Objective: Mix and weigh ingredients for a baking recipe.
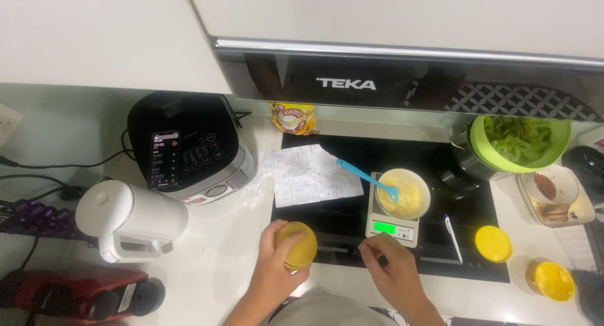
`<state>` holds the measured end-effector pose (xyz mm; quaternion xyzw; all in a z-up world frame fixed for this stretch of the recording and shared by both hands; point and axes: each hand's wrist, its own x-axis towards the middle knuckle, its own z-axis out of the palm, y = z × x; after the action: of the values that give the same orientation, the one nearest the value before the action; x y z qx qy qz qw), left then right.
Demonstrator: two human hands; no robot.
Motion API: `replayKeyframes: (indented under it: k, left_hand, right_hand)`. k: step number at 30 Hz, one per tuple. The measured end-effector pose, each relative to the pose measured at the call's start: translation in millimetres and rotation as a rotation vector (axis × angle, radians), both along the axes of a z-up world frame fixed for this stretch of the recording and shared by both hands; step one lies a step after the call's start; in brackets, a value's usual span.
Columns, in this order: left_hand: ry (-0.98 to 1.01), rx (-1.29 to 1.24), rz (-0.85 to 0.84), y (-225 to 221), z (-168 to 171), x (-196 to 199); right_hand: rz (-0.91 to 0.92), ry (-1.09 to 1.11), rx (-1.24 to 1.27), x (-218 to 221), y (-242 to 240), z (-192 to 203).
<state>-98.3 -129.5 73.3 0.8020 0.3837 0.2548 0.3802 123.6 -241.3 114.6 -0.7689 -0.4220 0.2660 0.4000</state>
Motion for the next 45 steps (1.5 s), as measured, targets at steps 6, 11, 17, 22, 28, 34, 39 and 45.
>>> replayKeyframes:
  k: [6, 11, 17, 22, 28, 34, 39, 45]
  left_hand:
    - [-0.06, -0.047, -0.053, 0.4, -8.2, -7.0]
    - [-0.16, -0.133, -0.072, 2.4, -15.0, -9.8]
    - [-0.081, -0.102, -0.105, -6.0, -2.1, 1.5]
    - [-0.141, -0.131, -0.129, -9.7, 11.1, 13.3]
    - [-0.265, -0.151, -0.188, -19.1, 25.9, 28.7]
    - [-0.094, -0.086, -0.223, -17.3, 29.8, 25.3]
    - [-0.167, -0.259, -0.291, -5.0, 48.3, 20.9]
    - [-0.046, -0.102, -0.351, -28.5, 18.3, 32.3]
  right_hand:
    - [0.091, -0.053, -0.117, -4.9, 3.0, -7.3]
    - [0.074, -0.044, -0.081, -7.7, 3.7, -10.7]
    - [0.109, -0.11, -0.004, -10.3, 5.7, -12.9]
    - [0.196, 0.03, -0.03, -18.3, 8.6, -14.4]
    - [0.39, 0.165, 0.112, -29.3, 7.6, -4.3]
    - [0.307, 0.149, 0.194, -22.9, 2.9, 2.8]
    - [0.296, 0.144, 0.218, -23.4, -1.2, 1.8]
    - [0.381, 0.162, -0.033, -42.7, 4.1, 7.2]
